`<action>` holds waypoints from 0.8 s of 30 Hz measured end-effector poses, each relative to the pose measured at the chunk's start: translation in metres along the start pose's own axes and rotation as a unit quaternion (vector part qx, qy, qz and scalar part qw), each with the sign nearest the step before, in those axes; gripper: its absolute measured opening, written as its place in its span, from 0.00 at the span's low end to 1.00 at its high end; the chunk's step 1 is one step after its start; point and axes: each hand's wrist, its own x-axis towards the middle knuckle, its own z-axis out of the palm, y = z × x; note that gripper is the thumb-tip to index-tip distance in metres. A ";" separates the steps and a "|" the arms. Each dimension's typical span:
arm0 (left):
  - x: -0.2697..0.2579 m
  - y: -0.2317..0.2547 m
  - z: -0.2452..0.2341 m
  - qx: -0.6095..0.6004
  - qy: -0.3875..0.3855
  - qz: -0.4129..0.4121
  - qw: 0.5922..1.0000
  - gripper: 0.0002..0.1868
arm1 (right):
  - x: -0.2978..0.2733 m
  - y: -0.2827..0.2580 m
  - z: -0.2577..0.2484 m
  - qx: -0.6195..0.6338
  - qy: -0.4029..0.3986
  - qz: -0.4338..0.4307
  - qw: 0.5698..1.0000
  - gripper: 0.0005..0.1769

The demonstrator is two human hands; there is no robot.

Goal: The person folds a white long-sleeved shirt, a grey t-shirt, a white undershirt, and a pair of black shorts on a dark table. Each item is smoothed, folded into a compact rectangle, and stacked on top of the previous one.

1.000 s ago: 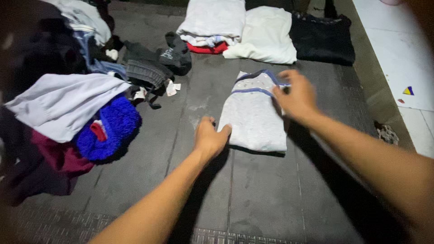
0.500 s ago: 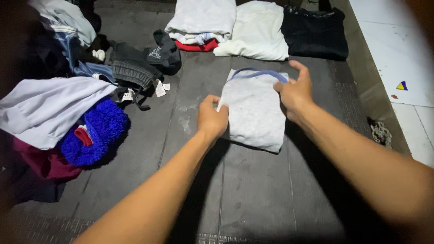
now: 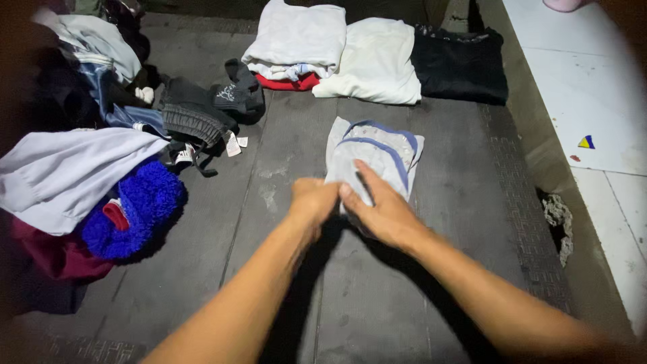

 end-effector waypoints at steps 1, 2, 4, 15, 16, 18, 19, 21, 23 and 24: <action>-0.001 0.012 0.000 -0.037 -0.027 0.020 0.999 0.13 | -0.004 0.000 -0.001 0.021 -0.027 -0.029 0.999 0.48; -0.002 0.024 0.000 -0.075 -0.054 0.040 0.995 0.11 | -0.006 -0.001 -0.001 0.042 -0.054 -0.058 0.996 0.52; -0.004 0.047 0.005 -0.062 -0.081 0.061 0.993 0.11 | -0.004 -0.003 -0.004 0.073 -0.047 0.053 0.995 0.56; 0.024 0.092 -0.073 -0.232 -0.061 0.121 0.963 0.17 | 0.117 -0.028 -0.029 0.739 0.090 0.258 0.616 0.25; 0.031 0.089 -0.088 -0.222 -0.037 0.083 0.971 0.18 | 0.131 -0.030 -0.026 0.771 0.078 0.231 0.589 0.25; 0.043 0.087 -0.116 -0.186 -0.013 0.051 0.981 0.18 | 0.153 -0.033 -0.019 0.812 0.079 0.197 0.544 0.25; 0.050 0.084 -0.127 -0.169 -0.002 0.035 0.985 0.18 | 0.162 -0.033 -0.014 0.822 0.094 0.191 0.528 0.25; 0.064 0.079 -0.148 -0.205 -0.017 0.006 0.979 0.15 | 0.182 -0.029 -0.002 0.831 0.110 0.181 0.514 0.25; 0.077 0.074 -0.166 -0.213 -0.031 -0.018 0.976 0.13 | 0.210 -0.025 0.007 0.831 0.111 0.171 0.518 0.25; 0.083 0.071 -0.175 -0.204 -0.036 -0.026 0.978 0.13 | 0.226 -0.021 0.010 0.809 0.123 0.182 0.545 0.24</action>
